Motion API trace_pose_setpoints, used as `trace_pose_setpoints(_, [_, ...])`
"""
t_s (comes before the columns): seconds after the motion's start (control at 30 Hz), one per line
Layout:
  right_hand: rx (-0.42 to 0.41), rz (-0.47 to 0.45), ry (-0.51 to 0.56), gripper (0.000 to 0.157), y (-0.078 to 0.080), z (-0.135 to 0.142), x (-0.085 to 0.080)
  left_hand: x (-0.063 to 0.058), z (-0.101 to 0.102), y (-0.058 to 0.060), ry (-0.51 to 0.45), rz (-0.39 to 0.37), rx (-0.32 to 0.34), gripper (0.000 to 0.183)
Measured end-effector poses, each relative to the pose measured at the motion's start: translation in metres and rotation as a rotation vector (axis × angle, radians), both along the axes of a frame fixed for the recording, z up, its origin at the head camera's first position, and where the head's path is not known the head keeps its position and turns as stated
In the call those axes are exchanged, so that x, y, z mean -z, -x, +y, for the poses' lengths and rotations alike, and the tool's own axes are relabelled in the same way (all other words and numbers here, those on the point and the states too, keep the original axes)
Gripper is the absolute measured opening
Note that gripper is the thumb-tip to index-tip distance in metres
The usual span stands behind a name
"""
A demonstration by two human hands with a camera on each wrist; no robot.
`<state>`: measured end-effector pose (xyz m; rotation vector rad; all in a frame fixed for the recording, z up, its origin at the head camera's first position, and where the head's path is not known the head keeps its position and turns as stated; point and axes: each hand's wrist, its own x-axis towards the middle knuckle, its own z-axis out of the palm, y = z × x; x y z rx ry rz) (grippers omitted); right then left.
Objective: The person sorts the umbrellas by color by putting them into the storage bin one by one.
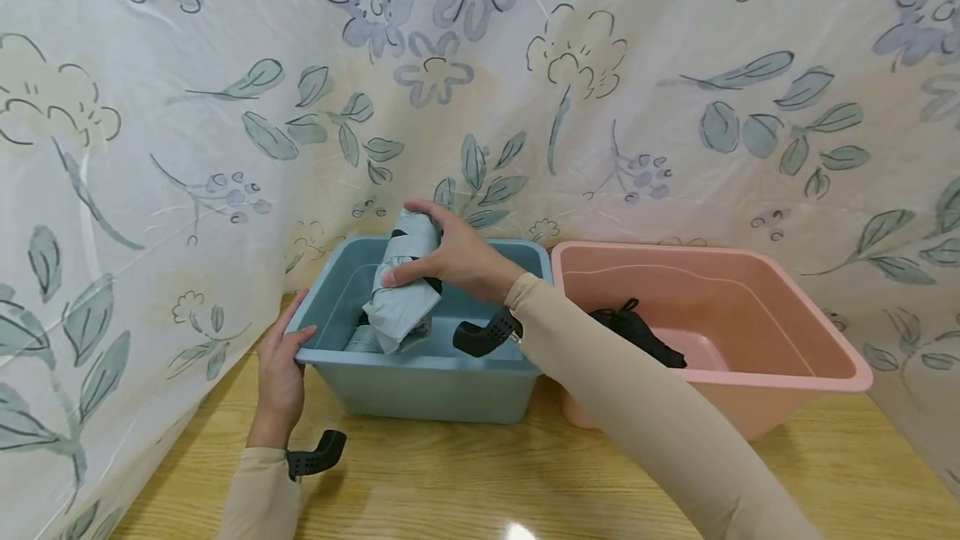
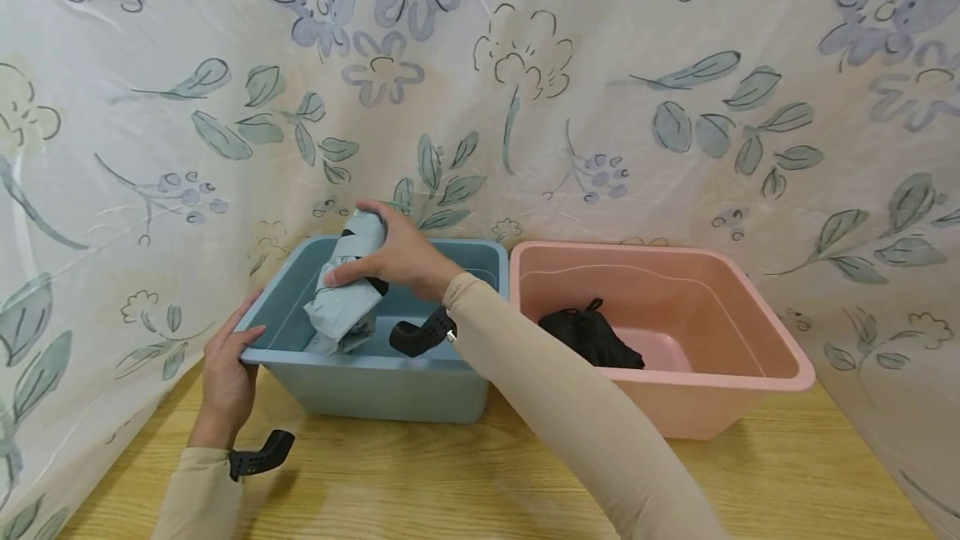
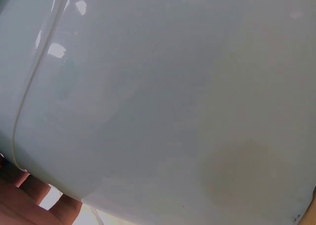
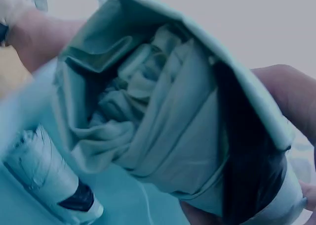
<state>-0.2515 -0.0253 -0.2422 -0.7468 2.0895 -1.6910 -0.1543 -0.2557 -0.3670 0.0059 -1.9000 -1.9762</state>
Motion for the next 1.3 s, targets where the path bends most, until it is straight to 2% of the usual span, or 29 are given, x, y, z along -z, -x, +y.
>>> trace_pose_setpoints(0.13, [0.032, -0.018, -0.077, 0.093, 0.018, -0.007, 0.01, 0.0, 0.001, 0.0, 0.009, -0.001, 0.0, 0.051])
trace_pose_setpoints(0.4, [-0.01, -0.066, -0.256, 0.099, 0.037, -0.021, 0.036, -0.001, 0.001, 0.002, 0.013, -0.002, -0.006, 0.052])
trace_pose_setpoints(0.53, [-0.007, -0.064, -0.334, 0.1, 0.04, -0.026, 0.046, 0.0, 0.001, 0.002, 0.023, -0.004, -0.004, 0.051])
trace_pose_setpoints(0.77, [0.001, -0.089, -0.38, 0.099, 0.045, -0.036, 0.057, 0.0, 0.001, 0.002, 0.021, 0.0, -0.008, 0.051])
trace_pose_setpoints(1.0, [-0.035, -0.114, -0.451, 0.099, 0.04, -0.047, 0.067, -0.001, 0.0, 0.003, 0.016, 0.01, -0.013, 0.051])
trace_pose_setpoints(1.3, [-0.075, -0.07, -0.564, 0.098, 0.038, -0.05, 0.074, 0.0, -0.001, 0.002, 0.007, 0.013, -0.006, 0.052])
